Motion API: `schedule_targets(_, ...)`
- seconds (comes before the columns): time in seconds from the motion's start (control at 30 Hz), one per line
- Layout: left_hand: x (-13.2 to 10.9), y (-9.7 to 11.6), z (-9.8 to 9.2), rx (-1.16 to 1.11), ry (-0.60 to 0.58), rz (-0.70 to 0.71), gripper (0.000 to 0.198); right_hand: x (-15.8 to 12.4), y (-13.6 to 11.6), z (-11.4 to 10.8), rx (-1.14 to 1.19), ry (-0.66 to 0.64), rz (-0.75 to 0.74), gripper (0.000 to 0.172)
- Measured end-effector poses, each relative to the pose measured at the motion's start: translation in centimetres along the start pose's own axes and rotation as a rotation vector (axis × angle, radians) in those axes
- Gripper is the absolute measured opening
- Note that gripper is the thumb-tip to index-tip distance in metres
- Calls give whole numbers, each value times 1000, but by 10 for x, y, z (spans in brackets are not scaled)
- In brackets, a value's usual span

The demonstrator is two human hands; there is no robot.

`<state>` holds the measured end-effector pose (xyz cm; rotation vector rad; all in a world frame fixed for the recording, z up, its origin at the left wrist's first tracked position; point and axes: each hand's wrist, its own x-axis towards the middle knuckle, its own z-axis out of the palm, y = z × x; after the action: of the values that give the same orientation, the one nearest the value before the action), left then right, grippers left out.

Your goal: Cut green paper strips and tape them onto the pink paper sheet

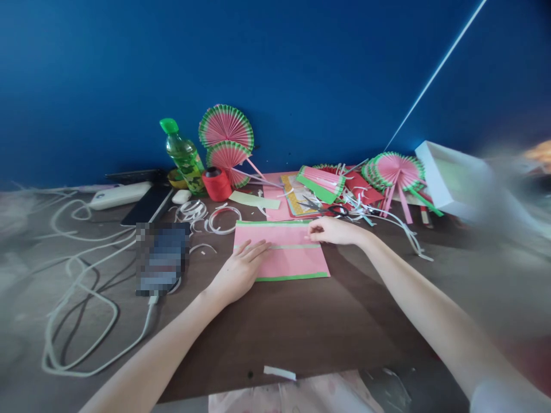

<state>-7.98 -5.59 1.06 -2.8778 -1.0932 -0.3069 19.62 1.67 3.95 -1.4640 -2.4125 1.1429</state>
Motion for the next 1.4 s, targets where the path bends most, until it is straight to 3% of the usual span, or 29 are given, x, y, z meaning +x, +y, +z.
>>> schedule_targets(0.23,0,-7,-6,-76,164,-32,37,-2,-4,-6,18,123,-13,16)
schedule_targets(0.4,-3,-38,-17,-5,317,-382,30,-5,-8,-9,17,187,-32,16)
schedule_targets(0.6,-4,-63,-21,94,138,-554,25,-3,-12,-10,64,195,-87,20)
schedule_targets(0.7,0,-71,-26,98,123,-586,17,-3,-19,-10,93,193,-99,21)
schedule_targets(0.8,5,-84,-39,-15,232,-682,12,-4,-26,-12,116,220,-104,22)
schedule_targets(0.9,12,-93,-54,-310,367,-773,13,-5,-34,-16,140,269,-127,22)
schedule_targets(1.0,23,-87,-64,-639,539,-804,20,-4,-44,-19,179,349,-184,22)
schedule_targets(1.1,37,-69,-68,-879,622,-770,25,1,-57,-21,210,473,-244,19)
schedule_targets(1.27,65,-37,-73,-1122,577,-589,24,13,-82,-16,293,716,-448,12)
schedule_targets(1.4,80,-18,-74,-1345,467,-446,23,16,-98,-11,256,851,-595,22)
